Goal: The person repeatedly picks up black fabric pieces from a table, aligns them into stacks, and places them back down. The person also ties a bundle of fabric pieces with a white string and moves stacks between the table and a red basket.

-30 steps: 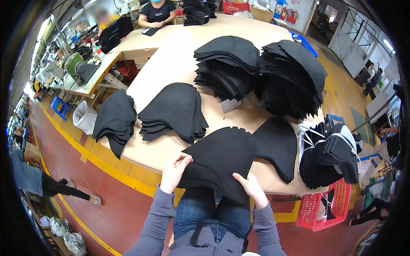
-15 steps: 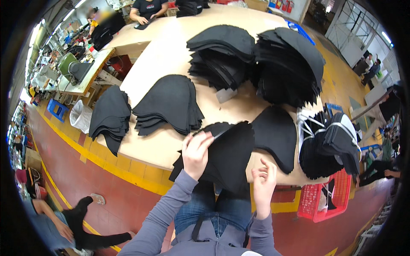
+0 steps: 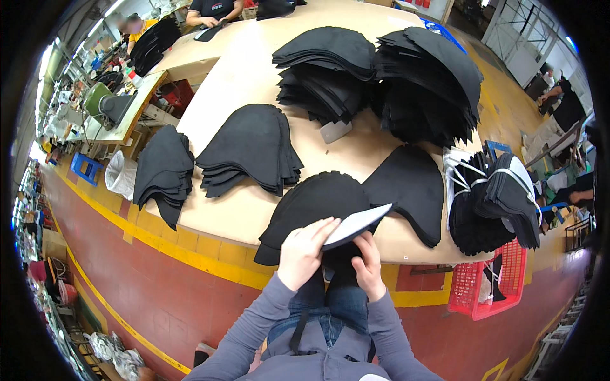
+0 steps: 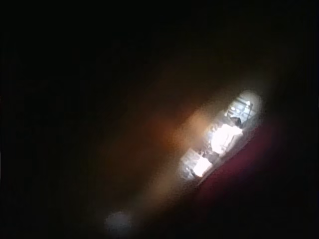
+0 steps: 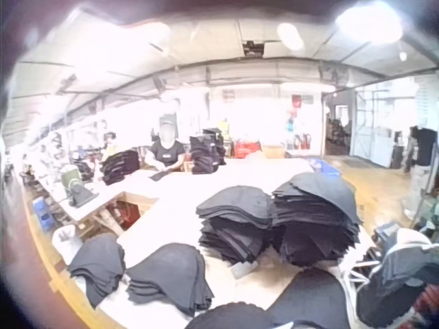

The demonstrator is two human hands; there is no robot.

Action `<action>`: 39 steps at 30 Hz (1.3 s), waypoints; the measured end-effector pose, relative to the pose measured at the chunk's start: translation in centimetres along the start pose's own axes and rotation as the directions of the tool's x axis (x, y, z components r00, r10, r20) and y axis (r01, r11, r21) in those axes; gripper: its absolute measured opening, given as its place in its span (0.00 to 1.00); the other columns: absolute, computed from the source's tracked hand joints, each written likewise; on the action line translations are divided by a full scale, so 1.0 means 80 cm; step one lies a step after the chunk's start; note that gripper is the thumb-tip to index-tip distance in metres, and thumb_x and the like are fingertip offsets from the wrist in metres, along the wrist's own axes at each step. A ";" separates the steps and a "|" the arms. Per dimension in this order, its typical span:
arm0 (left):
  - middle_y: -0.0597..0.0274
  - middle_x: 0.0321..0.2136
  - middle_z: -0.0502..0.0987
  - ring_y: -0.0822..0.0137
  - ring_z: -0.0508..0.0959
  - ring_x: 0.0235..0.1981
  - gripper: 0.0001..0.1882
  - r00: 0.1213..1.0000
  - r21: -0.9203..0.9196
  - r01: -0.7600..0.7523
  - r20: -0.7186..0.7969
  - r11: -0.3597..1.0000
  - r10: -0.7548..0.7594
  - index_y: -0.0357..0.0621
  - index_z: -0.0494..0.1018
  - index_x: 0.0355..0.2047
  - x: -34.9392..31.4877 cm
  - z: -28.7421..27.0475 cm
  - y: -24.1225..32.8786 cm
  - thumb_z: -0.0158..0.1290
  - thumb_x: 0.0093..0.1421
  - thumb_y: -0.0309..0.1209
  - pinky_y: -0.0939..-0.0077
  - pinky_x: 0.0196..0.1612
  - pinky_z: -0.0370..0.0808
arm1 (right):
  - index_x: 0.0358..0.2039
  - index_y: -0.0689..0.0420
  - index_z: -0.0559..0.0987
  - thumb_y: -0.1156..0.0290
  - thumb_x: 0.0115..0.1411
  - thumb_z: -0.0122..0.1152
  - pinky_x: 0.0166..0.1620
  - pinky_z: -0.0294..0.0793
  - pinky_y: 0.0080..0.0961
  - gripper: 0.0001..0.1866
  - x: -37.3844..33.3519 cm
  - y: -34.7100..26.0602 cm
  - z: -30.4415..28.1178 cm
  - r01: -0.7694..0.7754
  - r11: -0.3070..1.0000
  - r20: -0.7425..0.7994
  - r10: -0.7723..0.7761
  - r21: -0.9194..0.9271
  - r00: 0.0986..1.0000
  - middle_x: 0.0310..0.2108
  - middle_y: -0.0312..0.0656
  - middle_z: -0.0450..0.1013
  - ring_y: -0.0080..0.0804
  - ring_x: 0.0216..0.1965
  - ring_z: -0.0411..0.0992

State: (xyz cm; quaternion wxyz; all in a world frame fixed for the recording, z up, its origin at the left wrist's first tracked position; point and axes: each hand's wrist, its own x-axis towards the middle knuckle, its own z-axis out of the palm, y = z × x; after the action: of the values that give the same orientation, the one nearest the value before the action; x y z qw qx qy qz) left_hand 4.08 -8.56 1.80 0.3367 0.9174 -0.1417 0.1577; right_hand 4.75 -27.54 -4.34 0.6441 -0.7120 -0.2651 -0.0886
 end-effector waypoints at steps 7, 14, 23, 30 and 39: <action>0.46 0.45 0.79 0.61 0.78 0.47 0.30 0.866 -0.536 0.495 0.236 0.684 -0.441 0.36 0.70 0.57 0.013 -0.065 -0.074 0.63 0.57 0.34 0.68 0.53 0.73 | 0.64 0.61 0.66 0.66 0.63 0.61 0.62 0.63 0.34 0.30 -0.013 0.002 -0.024 -0.538 0.841 -0.316 0.496 -0.055 0.809 0.60 0.50 0.64 0.41 0.63 0.62; 0.41 0.55 0.72 0.55 0.73 0.56 0.45 0.837 -0.485 0.541 0.233 0.687 -0.495 0.30 0.61 0.63 -0.022 -0.016 -0.128 0.66 0.53 0.45 0.66 0.62 0.66 | 0.53 0.70 0.73 0.61 0.64 0.63 0.48 0.75 0.25 0.26 0.040 0.005 -0.035 -0.793 0.599 0.035 0.795 0.106 0.605 0.46 0.47 0.77 0.30 0.44 0.76; 0.53 0.48 0.79 0.63 0.77 0.51 0.35 0.726 -0.576 0.685 0.498 0.445 -0.474 0.36 0.72 0.55 -0.004 -0.032 -0.136 0.69 0.50 0.39 0.69 0.56 0.72 | 0.55 0.68 0.68 0.65 0.49 0.76 0.54 0.74 0.34 0.37 0.051 -0.010 0.009 -0.699 0.698 0.044 0.702 0.156 0.711 0.50 0.53 0.73 0.40 0.52 0.73; 0.52 0.58 0.70 0.64 0.70 0.59 0.43 0.906 -0.712 0.409 0.240 0.571 -0.349 0.38 0.56 0.67 0.005 -0.068 -0.100 0.65 0.57 0.39 0.69 0.63 0.65 | 0.47 0.59 0.69 0.83 0.42 0.77 0.53 0.74 0.29 0.33 0.082 -0.066 0.009 -0.406 0.872 -0.091 0.444 0.273 0.892 0.45 0.43 0.74 0.30 0.48 0.74; 0.51 0.59 0.68 0.62 0.69 0.60 0.56 0.977 -0.566 0.201 0.172 0.799 -0.124 0.42 0.51 0.70 0.028 -0.059 -0.112 0.73 0.44 0.26 0.69 0.64 0.64 | 0.65 0.61 0.57 0.69 0.37 0.83 0.64 0.63 0.35 0.57 0.088 -0.021 -0.048 -0.449 0.847 0.291 0.522 -0.285 0.802 0.57 0.47 0.68 0.41 0.60 0.67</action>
State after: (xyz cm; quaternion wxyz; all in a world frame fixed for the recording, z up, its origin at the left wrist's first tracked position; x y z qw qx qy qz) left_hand 8.48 0.75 0.92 0.6030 0.7876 -0.1248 0.0192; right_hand 10.71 -29.31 1.01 0.5103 -0.8215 -0.1751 0.1847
